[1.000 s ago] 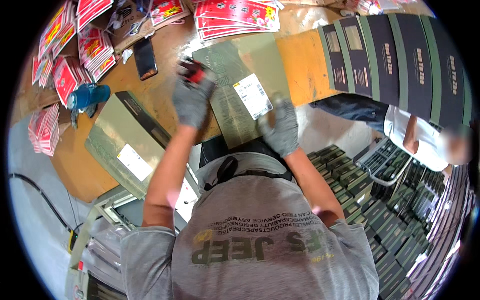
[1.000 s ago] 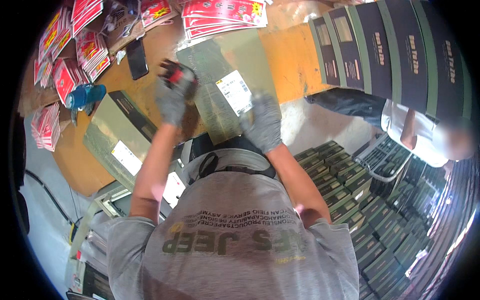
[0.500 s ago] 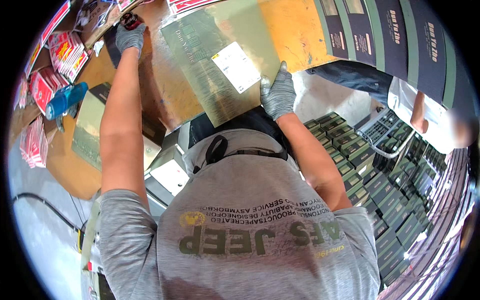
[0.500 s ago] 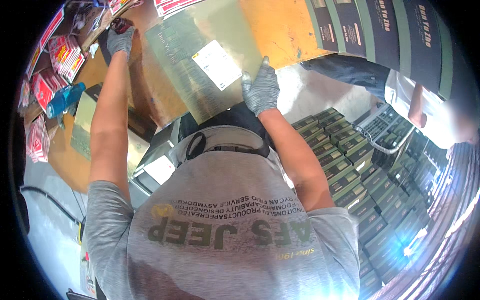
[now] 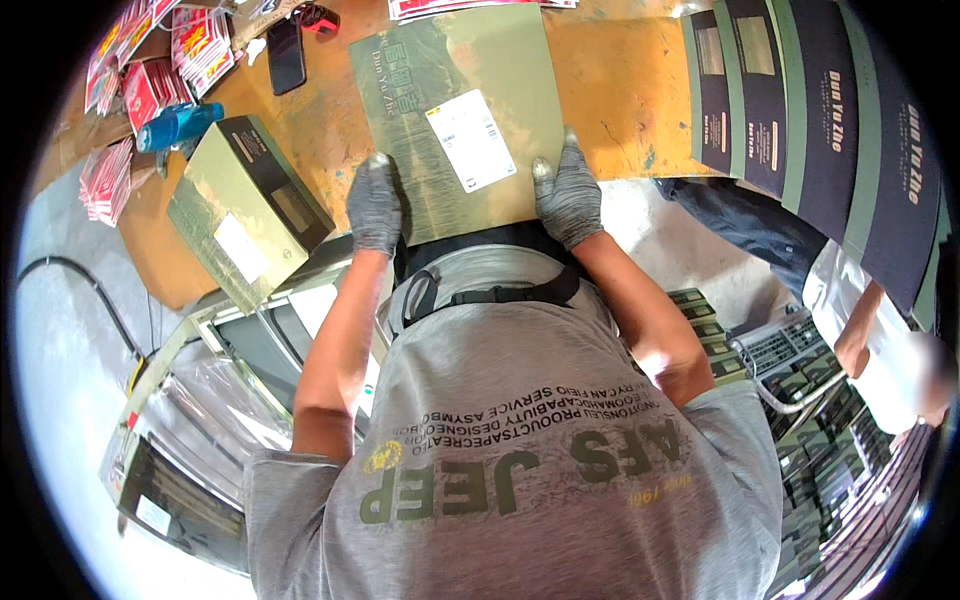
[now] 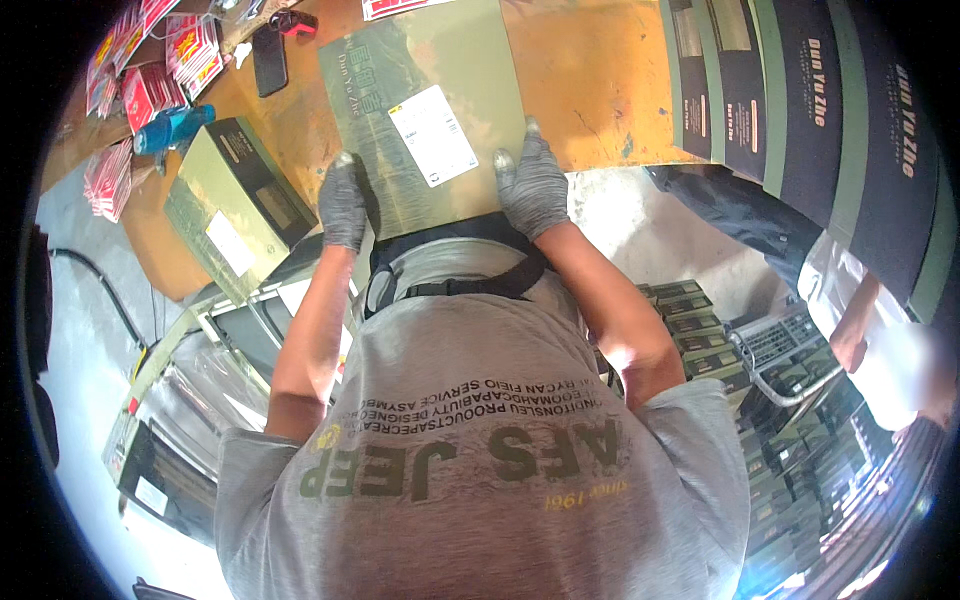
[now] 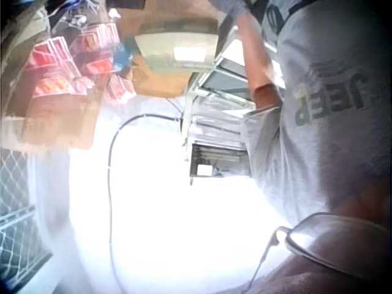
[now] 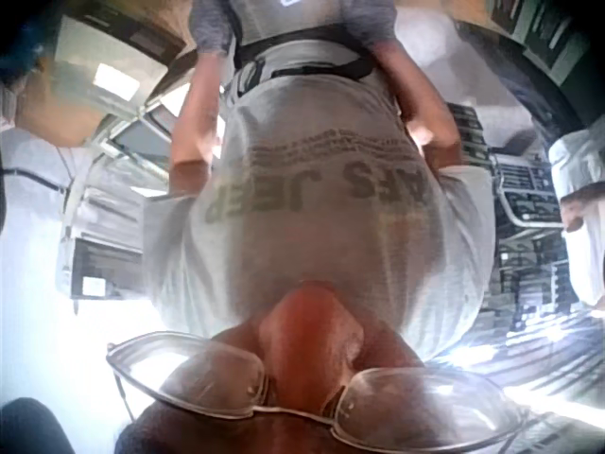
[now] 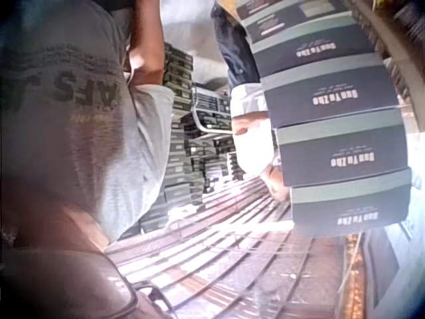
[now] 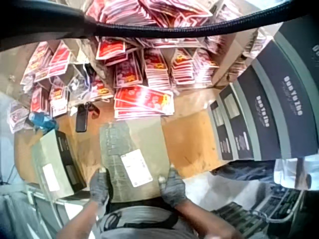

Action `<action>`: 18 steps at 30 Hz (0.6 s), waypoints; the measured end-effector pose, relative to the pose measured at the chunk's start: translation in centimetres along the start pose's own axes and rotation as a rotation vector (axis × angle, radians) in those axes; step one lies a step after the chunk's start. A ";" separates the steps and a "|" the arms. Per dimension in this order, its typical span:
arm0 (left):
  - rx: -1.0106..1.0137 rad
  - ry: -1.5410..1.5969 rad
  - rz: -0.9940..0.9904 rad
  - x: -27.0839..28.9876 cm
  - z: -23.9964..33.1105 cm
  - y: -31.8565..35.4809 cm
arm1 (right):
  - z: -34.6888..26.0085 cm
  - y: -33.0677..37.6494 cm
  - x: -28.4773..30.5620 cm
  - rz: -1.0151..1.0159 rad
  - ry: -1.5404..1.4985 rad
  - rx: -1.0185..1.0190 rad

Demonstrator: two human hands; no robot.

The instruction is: The person packs shoes into boxes, placing tissue paper and shoe tags inside before closing and stacking the boxes on a workspace.

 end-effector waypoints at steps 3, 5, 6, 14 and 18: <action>-0.049 -0.195 0.135 -0.8 2.6 2.5 | 0.6 -1.0 0.1 -0.039 -0.069 0.110; 0.090 -0.208 0.179 -1.2 2.9 3.1 | 0.6 -1.7 0.2 -0.100 -0.150 0.143; 0.157 -0.215 0.200 -1.2 2.7 3.2 | 0.9 -2.0 0.2 -0.151 -0.218 0.125; 0.219 -0.315 0.246 -1.2 2.4 2.8 | 5.1 -3.2 -1.6 -0.297 -0.619 -0.015; 0.223 -0.329 0.244 -1.2 2.4 2.6 | 5.8 -3.1 -2.9 -0.217 -0.686 -0.008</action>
Point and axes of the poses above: each hand's wrist, its own y-axis away from the middle knuckle, its own x-axis out of the back of the hand, z = x × y, the point moved 10 cm from there along -y, towards the middle knuckle, and after that the axes turned 8 degrees about -y, right-handed, at the moved point
